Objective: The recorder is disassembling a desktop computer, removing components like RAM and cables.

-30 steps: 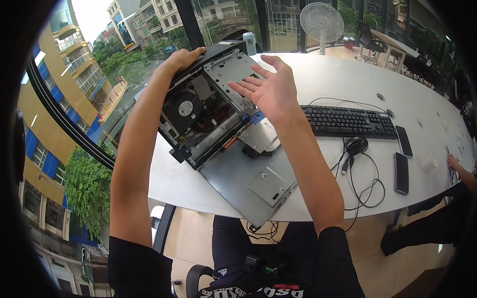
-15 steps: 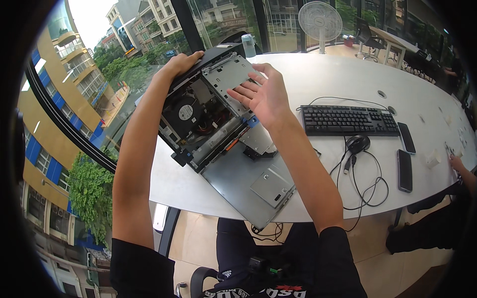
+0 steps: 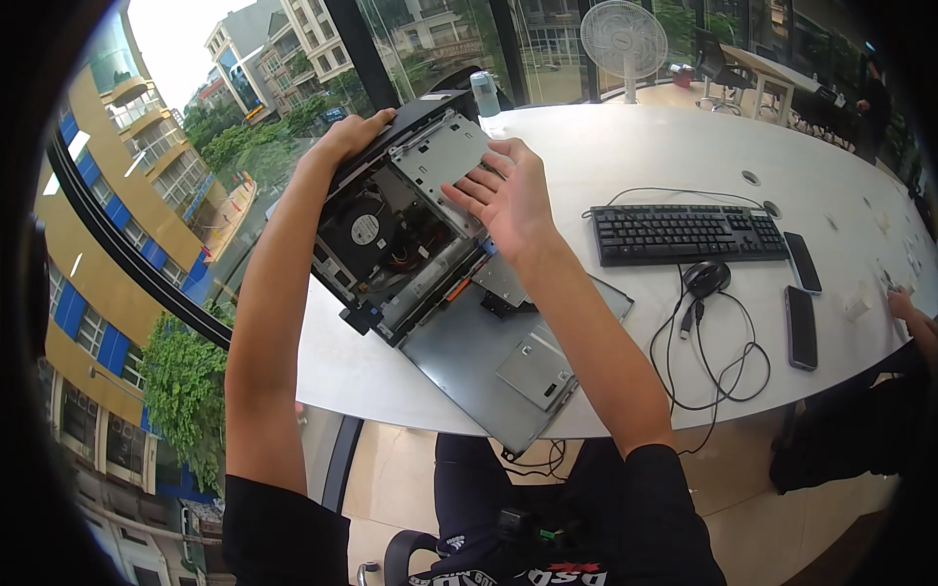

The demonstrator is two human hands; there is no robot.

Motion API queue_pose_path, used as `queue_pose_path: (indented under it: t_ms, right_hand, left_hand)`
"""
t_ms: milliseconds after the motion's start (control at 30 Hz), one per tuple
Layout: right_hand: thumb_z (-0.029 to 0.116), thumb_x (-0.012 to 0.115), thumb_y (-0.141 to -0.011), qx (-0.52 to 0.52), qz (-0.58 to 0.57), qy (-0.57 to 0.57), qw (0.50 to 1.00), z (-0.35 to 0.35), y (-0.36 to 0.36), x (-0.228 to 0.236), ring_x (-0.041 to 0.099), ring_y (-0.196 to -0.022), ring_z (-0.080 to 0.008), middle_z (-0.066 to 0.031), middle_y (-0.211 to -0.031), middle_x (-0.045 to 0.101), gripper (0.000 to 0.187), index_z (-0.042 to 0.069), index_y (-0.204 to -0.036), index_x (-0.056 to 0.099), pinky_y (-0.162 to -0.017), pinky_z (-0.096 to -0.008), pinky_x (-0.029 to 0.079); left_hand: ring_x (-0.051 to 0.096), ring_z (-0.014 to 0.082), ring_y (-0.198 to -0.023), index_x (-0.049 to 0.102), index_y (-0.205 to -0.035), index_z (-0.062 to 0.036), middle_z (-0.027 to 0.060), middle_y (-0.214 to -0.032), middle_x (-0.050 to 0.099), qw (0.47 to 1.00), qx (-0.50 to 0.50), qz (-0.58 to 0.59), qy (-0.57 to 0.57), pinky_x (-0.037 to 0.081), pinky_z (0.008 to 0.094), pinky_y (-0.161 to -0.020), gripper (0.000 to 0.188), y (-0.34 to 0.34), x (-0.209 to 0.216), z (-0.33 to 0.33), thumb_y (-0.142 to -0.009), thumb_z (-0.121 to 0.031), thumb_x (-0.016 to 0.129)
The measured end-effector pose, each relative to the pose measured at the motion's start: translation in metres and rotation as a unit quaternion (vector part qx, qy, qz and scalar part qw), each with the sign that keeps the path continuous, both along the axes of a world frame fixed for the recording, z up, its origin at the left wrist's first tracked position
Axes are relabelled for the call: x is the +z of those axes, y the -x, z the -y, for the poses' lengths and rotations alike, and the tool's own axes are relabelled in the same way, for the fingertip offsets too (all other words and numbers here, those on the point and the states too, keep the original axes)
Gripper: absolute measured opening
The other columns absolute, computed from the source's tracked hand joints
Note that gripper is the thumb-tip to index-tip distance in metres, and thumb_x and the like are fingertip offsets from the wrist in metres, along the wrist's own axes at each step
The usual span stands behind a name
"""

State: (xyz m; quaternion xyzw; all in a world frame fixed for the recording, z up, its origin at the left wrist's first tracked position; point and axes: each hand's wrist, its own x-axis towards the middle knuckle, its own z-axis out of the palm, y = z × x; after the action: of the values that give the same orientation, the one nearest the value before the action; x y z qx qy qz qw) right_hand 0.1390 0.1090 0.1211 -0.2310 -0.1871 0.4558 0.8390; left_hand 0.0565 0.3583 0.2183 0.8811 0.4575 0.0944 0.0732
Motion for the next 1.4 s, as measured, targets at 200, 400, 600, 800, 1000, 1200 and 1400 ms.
queue_pose_path:
  t_ms: [200,400,600,800,1000,1200,1400]
  right_hand:
    - [0.030,0.053,-0.088,-0.006,-0.016,-0.009,1.000,-0.005,-0.004,-0.005,0.056,-0.116,-0.0345,-0.0266,-0.124,0.049,0.070,-0.014,-0.138,0.031,-0.101,-0.0445,0.052]
    - [0.029,0.055,-0.086,0.002,-0.040,-0.027,0.999,-0.010,-0.010,-0.013,0.055,-0.116,-0.0362,-0.0279,-0.124,0.048,0.072,-0.014,-0.138,0.030,-0.102,-0.0459,0.052]
    - [0.028,0.055,-0.085,-0.001,-0.035,-0.028,0.999,-0.014,-0.007,-0.011,0.056,-0.115,-0.0364,-0.0280,-0.123,0.048,0.071,-0.013,-0.137,0.029,-0.102,-0.0459,0.052]
    - [0.028,0.054,-0.085,0.009,-0.028,-0.026,0.999,-0.020,-0.005,-0.014,0.056,-0.115,-0.0347,-0.0266,-0.122,0.049,0.068,-0.013,-0.135,0.033,-0.102,-0.0457,0.051]
    - [0.031,0.053,-0.084,0.042,0.015,-0.019,0.999,-0.035,-0.005,-0.014,0.057,-0.114,-0.0290,-0.0212,-0.121,0.051,0.062,-0.008,-0.130,0.041,-0.100,-0.0443,0.050]
    - [0.034,0.054,-0.084,0.061,0.061,0.016,0.996,-0.048,-0.015,-0.010,0.058,-0.110,-0.0288,-0.0188,-0.117,0.054,0.057,-0.007,-0.123,0.047,-0.101,-0.0449,0.050]
    - [0.031,0.059,-0.083,0.110,0.155,0.096,0.977,-0.062,-0.022,0.002,0.058,-0.106,-0.0280,-0.0194,-0.113,0.053,0.065,-0.015,-0.125,0.041,-0.094,-0.0424,0.055]
  left_hand:
    - [0.052,0.0380,-0.130,0.060,-0.131,0.0025,0.0263,-0.137,0.056,1.000,-0.003,-0.004,0.007,0.040,0.0442,-0.108,0.085,0.001,0.001,0.002,-0.090,-0.069,0.041]
    - [0.052,0.0382,-0.131,0.059,-0.131,0.0035,0.0270,-0.137,0.055,1.000,0.000,0.001,0.003,0.040,0.0440,-0.108,0.086,-0.002,0.000,0.001,-0.090,-0.069,0.041]
    - [0.051,0.0383,-0.131,0.060,-0.130,0.0038,0.0272,-0.138,0.054,1.000,-0.002,0.002,0.001,0.039,0.0438,-0.109,0.086,0.002,0.002,0.000,-0.090,-0.069,0.042]
    - [0.053,0.0388,-0.129,0.062,-0.127,0.0041,0.0275,-0.135,0.057,1.000,-0.003,-0.003,-0.006,0.040,0.0428,-0.108,0.086,-0.001,-0.001,-0.002,-0.089,-0.071,0.041]
    - [0.055,0.0392,-0.127,0.064,-0.126,0.0024,0.0275,-0.132,0.059,1.000,-0.016,-0.003,-0.007,0.041,0.0423,-0.107,0.085,0.000,0.000,-0.001,-0.087,-0.070,0.042]
    - [0.055,0.0399,-0.126,0.064,-0.125,0.0020,0.0274,-0.131,0.059,1.000,-0.019,0.004,-0.003,0.041,0.0422,-0.106,0.086,-0.005,-0.001,0.002,-0.086,-0.071,0.042]
    - [0.055,0.0400,-0.126,0.065,-0.124,0.0024,0.0281,-0.131,0.059,1.000,-0.018,-0.004,-0.013,0.041,0.0425,-0.106,0.088,0.000,-0.001,-0.011,-0.086,-0.073,0.041]
